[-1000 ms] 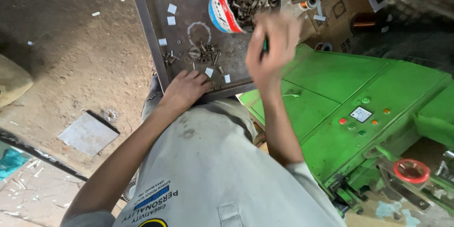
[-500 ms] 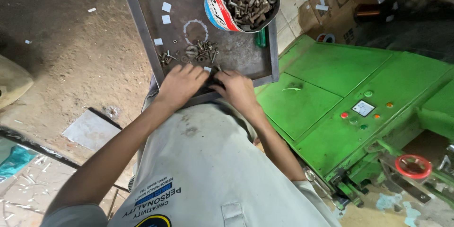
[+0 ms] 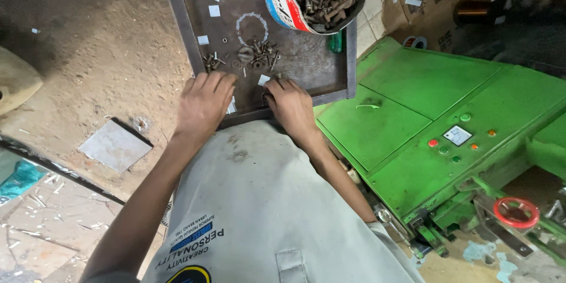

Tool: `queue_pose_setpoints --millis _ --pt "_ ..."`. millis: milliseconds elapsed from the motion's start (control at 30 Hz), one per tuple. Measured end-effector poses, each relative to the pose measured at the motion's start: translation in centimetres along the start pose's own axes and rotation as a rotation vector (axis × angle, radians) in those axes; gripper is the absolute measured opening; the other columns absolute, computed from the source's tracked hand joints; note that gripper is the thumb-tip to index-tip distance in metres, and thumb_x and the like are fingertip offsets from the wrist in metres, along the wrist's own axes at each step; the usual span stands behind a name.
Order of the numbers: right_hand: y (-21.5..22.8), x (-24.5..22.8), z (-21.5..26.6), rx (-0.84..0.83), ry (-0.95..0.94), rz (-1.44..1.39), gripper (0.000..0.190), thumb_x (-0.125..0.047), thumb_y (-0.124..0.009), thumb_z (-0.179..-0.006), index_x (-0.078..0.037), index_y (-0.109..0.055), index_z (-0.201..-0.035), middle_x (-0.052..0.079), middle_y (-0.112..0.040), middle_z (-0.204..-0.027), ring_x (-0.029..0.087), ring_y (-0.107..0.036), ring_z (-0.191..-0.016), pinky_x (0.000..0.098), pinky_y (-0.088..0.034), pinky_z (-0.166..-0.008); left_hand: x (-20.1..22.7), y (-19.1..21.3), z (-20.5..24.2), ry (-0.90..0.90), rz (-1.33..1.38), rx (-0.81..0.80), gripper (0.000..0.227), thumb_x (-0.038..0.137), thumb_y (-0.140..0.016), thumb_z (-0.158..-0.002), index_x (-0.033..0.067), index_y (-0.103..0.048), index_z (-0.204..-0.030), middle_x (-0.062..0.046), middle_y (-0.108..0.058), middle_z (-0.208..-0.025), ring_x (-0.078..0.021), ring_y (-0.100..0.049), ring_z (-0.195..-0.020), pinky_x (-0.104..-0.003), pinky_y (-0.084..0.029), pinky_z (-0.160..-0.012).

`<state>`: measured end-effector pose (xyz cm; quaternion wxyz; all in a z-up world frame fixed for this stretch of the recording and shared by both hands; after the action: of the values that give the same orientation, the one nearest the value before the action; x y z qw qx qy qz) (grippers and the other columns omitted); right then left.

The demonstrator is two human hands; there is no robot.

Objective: The person sorts a mixed pile of metal fasteners in a metal tray by hand, picking out specific pieces and placing them into a bucket. The person repeatedly scoops and transfers fasteners between the tray and the bucket.

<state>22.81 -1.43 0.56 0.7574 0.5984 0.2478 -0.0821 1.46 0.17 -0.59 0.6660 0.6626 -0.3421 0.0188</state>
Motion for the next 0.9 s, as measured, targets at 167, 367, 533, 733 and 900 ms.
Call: queue_pose_setpoints --millis 167,367,533,733,900 --pt "-0.9 -0.1 -0.1 0.011 -0.038 0.032 0.023 -0.009 -0.071 -0.084 -0.007 -0.06 -0.104 0.015 -0.067 -0.095 0.037 -0.066 -0.092 0.0493 -0.051 -0.076 1.3 -0.3 -0.4 -0.044 0.018 -0.044 0.026 0.022 -0.071 -0.096 0.0124 -0.069 -0.12 -0.001 -0.064 -0.106 -0.0204 -0.06 -0.097 -0.037 -0.048 -0.081" --pt "-1.7 0.2 -0.4 -0.022 -0.068 0.044 0.026 -0.007 -0.071 -0.08 -0.005 -0.055 -0.1 0.017 -0.067 -0.089 0.039 -0.066 -0.087 0.0512 -0.051 -0.075 1.8 -0.5 -0.8 -0.052 0.03 -0.041 0.026 0.022 -0.07 -0.096 0.0139 -0.069 -0.12 0.0 -0.063 -0.104 -0.0201 -0.06 -0.098 -0.036 -0.048 -0.082" --pt "-1.2 0.6 0.1 0.035 -0.171 -0.008 0.033 -0.008 -0.074 -0.08 -0.002 -0.056 -0.108 0.02 -0.066 -0.093 0.042 -0.065 -0.089 0.0514 -0.051 -0.077 2.0 -0.8 -1.0 -0.116 -0.027 -0.081 0.025 0.023 -0.068 -0.095 0.0157 -0.07 -0.118 0.002 -0.062 -0.102 -0.0185 -0.059 -0.099 -0.035 -0.048 -0.083" --pt "1.6 1.1 1.3 0.125 -0.061 -0.066 0.031 -0.01 -0.075 -0.087 -0.006 -0.066 -0.117 0.015 -0.066 -0.113 0.037 -0.062 -0.105 0.0467 -0.053 -0.089 2.8 -2.2 -1.7 -0.318 -0.061 -0.24 0.017 0.022 -0.064 -0.09 0.0198 -0.071 -0.104 0.003 -0.062 -0.098 -0.0173 -0.058 -0.097 -0.034 -0.045 -0.08" --pt "2.5 1.1 0.6 -0.011 0.135 0.016 0.033 -0.014 -0.078 -0.079 -0.01 -0.072 -0.111 0.006 -0.066 -0.112 0.029 -0.06 -0.109 0.0444 -0.051 -0.089 2.1 -2.6 -2.7 -0.418 -0.15 -0.232 0.014 0.021 -0.06 -0.088 0.0212 -0.07 -0.097 0.004 -0.062 -0.097 -0.0174 -0.059 -0.098 -0.034 -0.046 -0.082"
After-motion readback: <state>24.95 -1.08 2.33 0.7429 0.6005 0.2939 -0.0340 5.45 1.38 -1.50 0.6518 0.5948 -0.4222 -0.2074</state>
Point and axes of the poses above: each hand's wrist, its own z-axis away from the middle knuckle, its own y-axis out of the back of the hand, x = y × z, the point moved 2 cm from there along -z, towards the middle knuckle
